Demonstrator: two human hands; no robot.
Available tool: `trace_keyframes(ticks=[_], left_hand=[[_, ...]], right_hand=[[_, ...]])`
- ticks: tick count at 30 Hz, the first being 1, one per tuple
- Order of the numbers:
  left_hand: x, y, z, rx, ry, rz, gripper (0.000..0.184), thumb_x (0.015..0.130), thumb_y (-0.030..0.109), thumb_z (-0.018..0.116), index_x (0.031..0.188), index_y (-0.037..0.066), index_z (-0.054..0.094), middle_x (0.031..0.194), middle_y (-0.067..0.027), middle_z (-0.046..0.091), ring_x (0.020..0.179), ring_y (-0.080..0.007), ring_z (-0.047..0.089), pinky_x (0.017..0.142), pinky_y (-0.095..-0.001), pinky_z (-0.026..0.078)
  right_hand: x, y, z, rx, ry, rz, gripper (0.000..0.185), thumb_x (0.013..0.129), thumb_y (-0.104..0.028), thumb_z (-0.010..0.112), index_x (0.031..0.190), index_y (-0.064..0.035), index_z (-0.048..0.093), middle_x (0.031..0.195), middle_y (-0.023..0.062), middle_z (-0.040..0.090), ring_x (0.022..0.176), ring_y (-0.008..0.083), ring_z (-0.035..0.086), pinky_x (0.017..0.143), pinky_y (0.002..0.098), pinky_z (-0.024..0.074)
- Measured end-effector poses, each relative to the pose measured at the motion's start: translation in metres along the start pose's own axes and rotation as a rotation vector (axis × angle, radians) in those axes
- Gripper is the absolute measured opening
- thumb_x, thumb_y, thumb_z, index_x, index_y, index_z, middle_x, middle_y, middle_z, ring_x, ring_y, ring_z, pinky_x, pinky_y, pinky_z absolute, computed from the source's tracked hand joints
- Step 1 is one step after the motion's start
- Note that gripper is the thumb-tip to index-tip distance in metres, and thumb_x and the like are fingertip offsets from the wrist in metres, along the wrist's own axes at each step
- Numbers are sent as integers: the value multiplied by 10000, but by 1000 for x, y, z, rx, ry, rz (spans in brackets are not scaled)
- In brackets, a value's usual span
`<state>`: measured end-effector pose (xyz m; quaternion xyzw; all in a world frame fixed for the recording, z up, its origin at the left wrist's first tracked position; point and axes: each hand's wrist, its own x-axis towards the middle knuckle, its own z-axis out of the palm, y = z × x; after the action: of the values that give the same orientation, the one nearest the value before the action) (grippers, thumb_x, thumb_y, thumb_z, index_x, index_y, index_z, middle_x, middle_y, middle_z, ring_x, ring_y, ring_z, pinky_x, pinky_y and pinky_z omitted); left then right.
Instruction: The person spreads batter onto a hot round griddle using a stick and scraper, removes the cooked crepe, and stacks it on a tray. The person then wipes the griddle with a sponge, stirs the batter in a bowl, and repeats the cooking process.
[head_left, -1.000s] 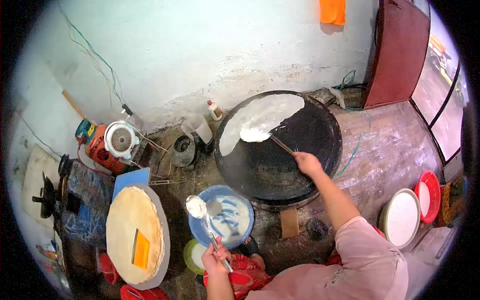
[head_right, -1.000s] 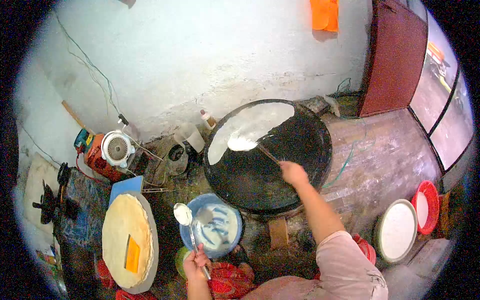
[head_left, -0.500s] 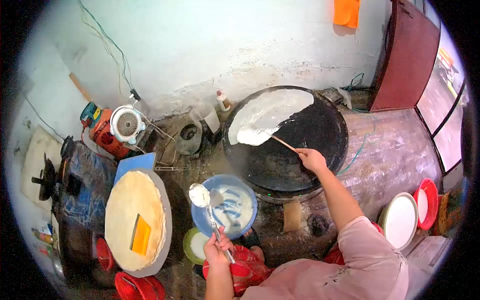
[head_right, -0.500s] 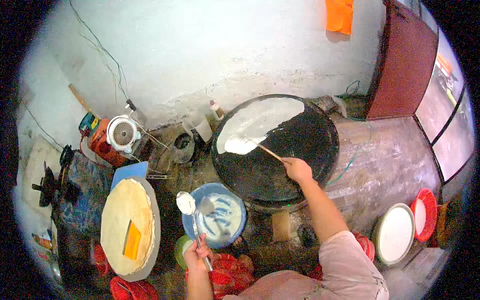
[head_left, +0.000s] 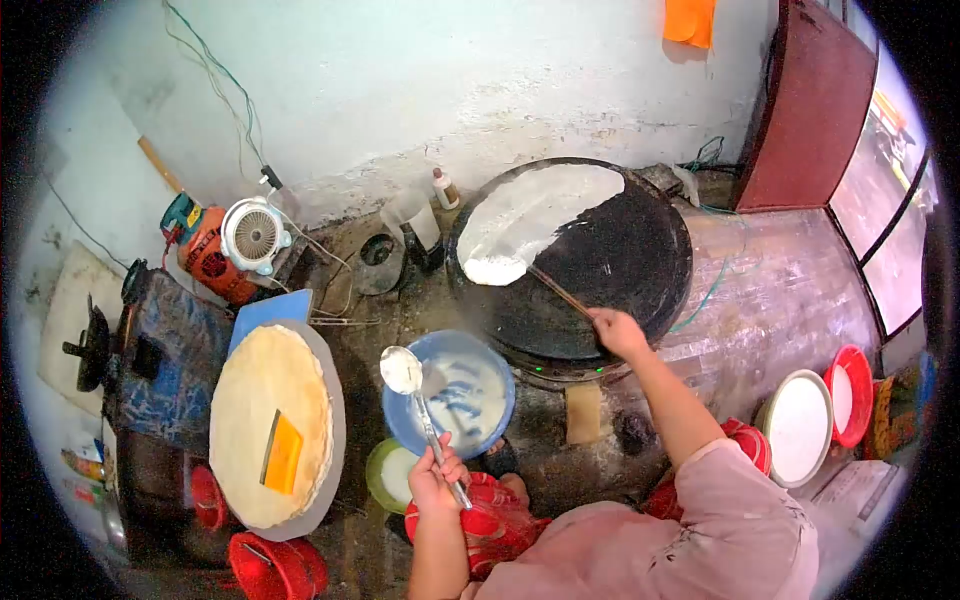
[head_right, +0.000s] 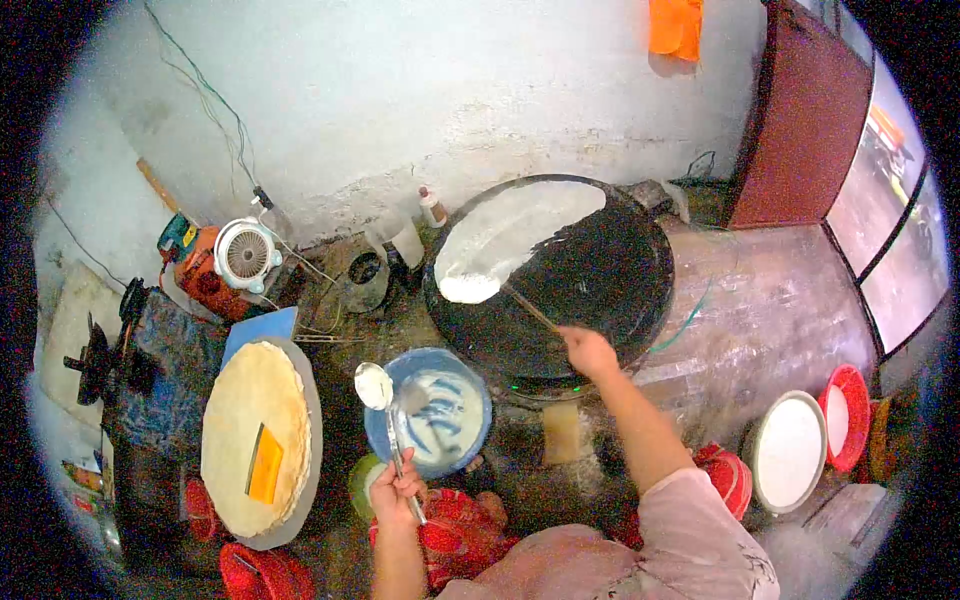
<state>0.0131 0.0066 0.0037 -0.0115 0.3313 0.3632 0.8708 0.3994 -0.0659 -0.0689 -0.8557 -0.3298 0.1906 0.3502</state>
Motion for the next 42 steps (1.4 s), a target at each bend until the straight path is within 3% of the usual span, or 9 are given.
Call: trace_keyframes(ticks=[5, 11, 15, 17, 19, 25, 31, 37, 42], left_hand=[[-8, 3, -1, -33, 6, -20, 361, 933, 230, 350, 1071, -68, 501, 723, -57, 467, 513, -122, 392, 433, -233, 338], [-15, 11, -9, -31, 17, -32, 355, 933, 227, 340, 1068, -59, 500, 720, -55, 459, 513, -118, 389, 428, -232, 334], [-18, 19, -16, 5, -1, -32, 343, 934, 226, 335, 1072, -46, 493, 714, -53, 448, 511, -118, 370, 427, -237, 318], [-16, 23, -19, 50, -15, -25, 343, 937, 231, 322, 1078, -37, 483, 707, -53, 437, 510, -118, 357, 428, -243, 304], [-18, 23, -18, 108, 11, 11, 344, 937, 234, 323, 1076, -37, 483, 707, -53, 434, 508, -117, 354, 430, -243, 301], [-22, 25, -22, 230, -7, 87, 340, 938, 232, 324, 1097, -31, 468, 710, -59, 437, 517, -121, 358, 440, -244, 296], [-23, 31, -24, 86, -67, -9, 336, 937, 233, 339, 1102, -31, 464, 716, -56, 455, 522, -119, 371, 448, -246, 311], [-22, 32, -28, 153, -54, 46, 349, 939, 244, 341, 1105, -32, 475, 712, -51, 448, 517, -121, 370, 453, -252, 310], [-21, 36, -35, 136, -52, 25, 353, 937, 243, 344, 1116, -34, 470, 711, -50, 436, 520, -120, 376, 448, -250, 321]], right_hand=[[-78, -38, -4, -44, -36, 1, 245, 842, -260, 516, 1053, -207, 629, 897, 130, 633, 810, 328, 603, 703, 368, 478], [-142, -25, 10, -337, -90, -149, 635, 728, -206, 606, 1302, -137, 344, 688, 171, 591, 678, 368, 577, 607, 449, 459], [-129, -59, 54, -263, 130, -200, 442, 784, -125, 503, 1205, -105, 371, 763, 196, 590, 691, 406, 568, 619, 480, 445], [-111, -110, 68, -265, -13, -117, 496, 861, -116, 386, 1331, -73, 233, 829, 213, 592, 714, 383, 581, 621, 468, 466], [-72, -123, 120, -356, 31, -301, 609, 845, -100, 411, 1378, -28, 125, 818, 202, 597, 687, 333, 602, 600, 427, 489], [-29, -168, 179, -498, -74, -152, 667, 802, -77, 447, 1381, 2, 125, 801, 164, 618, 643, 292, 619, 554, 393, 498], [-128, -132, 146, -245, -37, -92, 720, 789, -123, 456, 1387, -11, 72, 900, 233, 585, 679, 351, 607, 577, 440, 485], [-68, -158, 178, -400, -82, -57, 704, 808, -110, 442, 1389, -24, 53, 894, 202, 596, 698, 336, 609, 588, 434, 492], [-140, -133, 136, -234, -98, 17, 773, 802, -139, 470, 1394, -33, -17, 899, 223, 591, 684, 350, 607, 562, 457, 482]])
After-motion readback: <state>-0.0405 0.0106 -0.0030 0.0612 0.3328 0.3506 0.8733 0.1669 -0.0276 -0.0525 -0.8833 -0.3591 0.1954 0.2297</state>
